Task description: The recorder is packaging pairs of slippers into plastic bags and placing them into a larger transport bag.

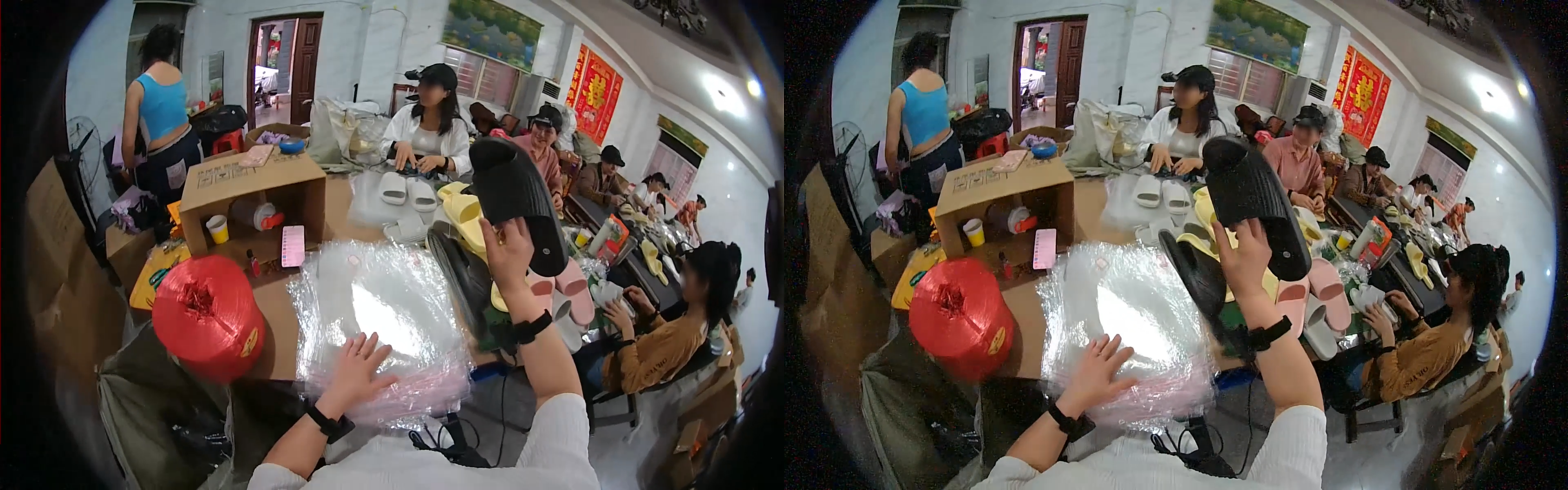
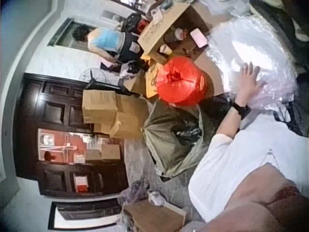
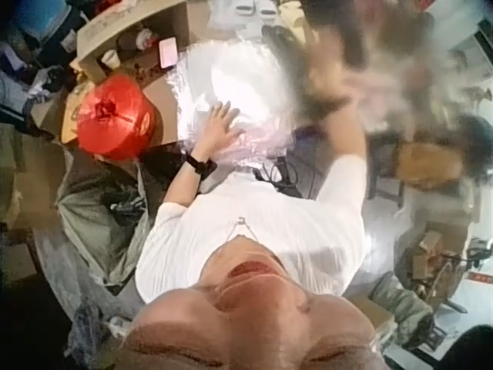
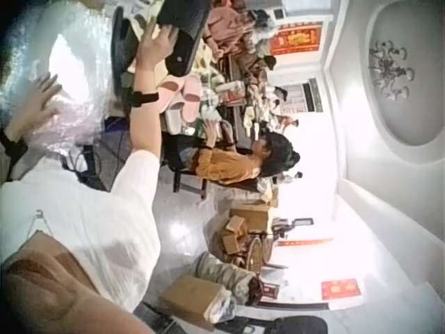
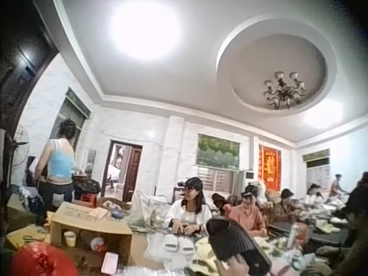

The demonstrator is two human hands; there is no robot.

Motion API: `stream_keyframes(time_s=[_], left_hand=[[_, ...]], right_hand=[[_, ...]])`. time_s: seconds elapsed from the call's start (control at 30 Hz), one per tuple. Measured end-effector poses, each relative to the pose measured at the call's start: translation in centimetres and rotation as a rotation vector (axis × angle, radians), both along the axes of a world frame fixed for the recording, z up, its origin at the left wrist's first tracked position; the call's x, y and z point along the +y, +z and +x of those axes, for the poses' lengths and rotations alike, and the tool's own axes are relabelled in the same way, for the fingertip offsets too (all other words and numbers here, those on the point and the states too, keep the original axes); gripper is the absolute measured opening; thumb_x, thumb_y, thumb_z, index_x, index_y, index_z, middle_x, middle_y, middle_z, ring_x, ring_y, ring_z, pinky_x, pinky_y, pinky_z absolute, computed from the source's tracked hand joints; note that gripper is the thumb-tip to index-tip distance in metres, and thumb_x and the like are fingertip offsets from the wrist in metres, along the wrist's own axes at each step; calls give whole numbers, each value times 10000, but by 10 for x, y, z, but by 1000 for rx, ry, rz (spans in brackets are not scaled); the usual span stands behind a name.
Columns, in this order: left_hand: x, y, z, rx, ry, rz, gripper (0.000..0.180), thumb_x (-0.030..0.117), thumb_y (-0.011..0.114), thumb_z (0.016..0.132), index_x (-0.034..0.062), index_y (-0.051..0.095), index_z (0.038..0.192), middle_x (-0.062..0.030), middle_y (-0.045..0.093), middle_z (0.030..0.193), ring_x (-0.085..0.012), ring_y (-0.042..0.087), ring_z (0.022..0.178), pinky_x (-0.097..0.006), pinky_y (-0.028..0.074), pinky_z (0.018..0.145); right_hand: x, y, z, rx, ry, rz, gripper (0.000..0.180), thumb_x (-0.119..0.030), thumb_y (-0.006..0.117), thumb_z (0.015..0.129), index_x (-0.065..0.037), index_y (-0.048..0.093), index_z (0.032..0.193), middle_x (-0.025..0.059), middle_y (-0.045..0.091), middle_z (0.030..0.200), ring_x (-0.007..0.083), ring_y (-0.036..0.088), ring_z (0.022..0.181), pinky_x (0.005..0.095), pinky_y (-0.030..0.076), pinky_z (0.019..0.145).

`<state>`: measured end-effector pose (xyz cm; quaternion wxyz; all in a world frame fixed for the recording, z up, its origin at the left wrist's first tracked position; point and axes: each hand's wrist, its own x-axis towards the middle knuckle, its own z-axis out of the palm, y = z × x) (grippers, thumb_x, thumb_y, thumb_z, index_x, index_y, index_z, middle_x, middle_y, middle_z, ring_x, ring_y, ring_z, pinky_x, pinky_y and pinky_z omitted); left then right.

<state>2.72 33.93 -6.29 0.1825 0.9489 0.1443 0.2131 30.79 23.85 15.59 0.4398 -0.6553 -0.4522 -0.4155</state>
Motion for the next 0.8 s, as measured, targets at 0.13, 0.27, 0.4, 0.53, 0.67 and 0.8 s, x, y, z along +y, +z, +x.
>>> stream_keyframes(time_s=[0.13,0.27,0.4,0.53,0.67,0.8], left_hand=[[1,1,0,-30,8,36,666,545,651,831,133,559,1345,-213,424,1474,-429,350,1375,-531,207,1157],[7,-5,3,-49,12,51,663,566,632,828,148,566,1337,-206,449,1457,-427,368,1365,-540,223,1151],[6,-5,4,-16,5,94,666,574,625,833,158,554,1348,-199,442,1465,-419,353,1380,-530,224,1154],[5,-5,2,-34,1,43,661,564,627,842,166,546,1363,-188,418,1488,-405,331,1400,-522,214,1164],[6,-9,5,-27,9,59,652,550,622,845,155,544,1358,-196,414,1484,-410,332,1397,-523,212,1165],[7,-3,3,6,29,95,664,579,612,847,161,550,1360,-189,432,1477,-409,367,1378,-516,241,1155]], right_hand=[[8,20,-38,31,22,-139,353,-315,721,852,6,597,771,157,607,792,361,608,660,415,471,593],[27,11,-59,176,52,-316,420,-389,688,872,5,579,777,165,595,758,371,615,691,442,477,623],[47,-43,-47,287,59,-419,443,-419,679,873,-7,565,756,151,580,752,368,600,684,455,460,616],[64,-95,-31,248,17,-499,445,-441,663,878,-18,567,777,141,584,780,367,597,729,470,463,644],[69,-125,-7,353,23,-755,621,-565,630,860,40,561,983,235,613,972,404,598,957,482,488,801],[65,-141,10,271,8,-927,876,-666,656,779,95,563,1201,281,565,1195,398,561,1131,458,477,933]])
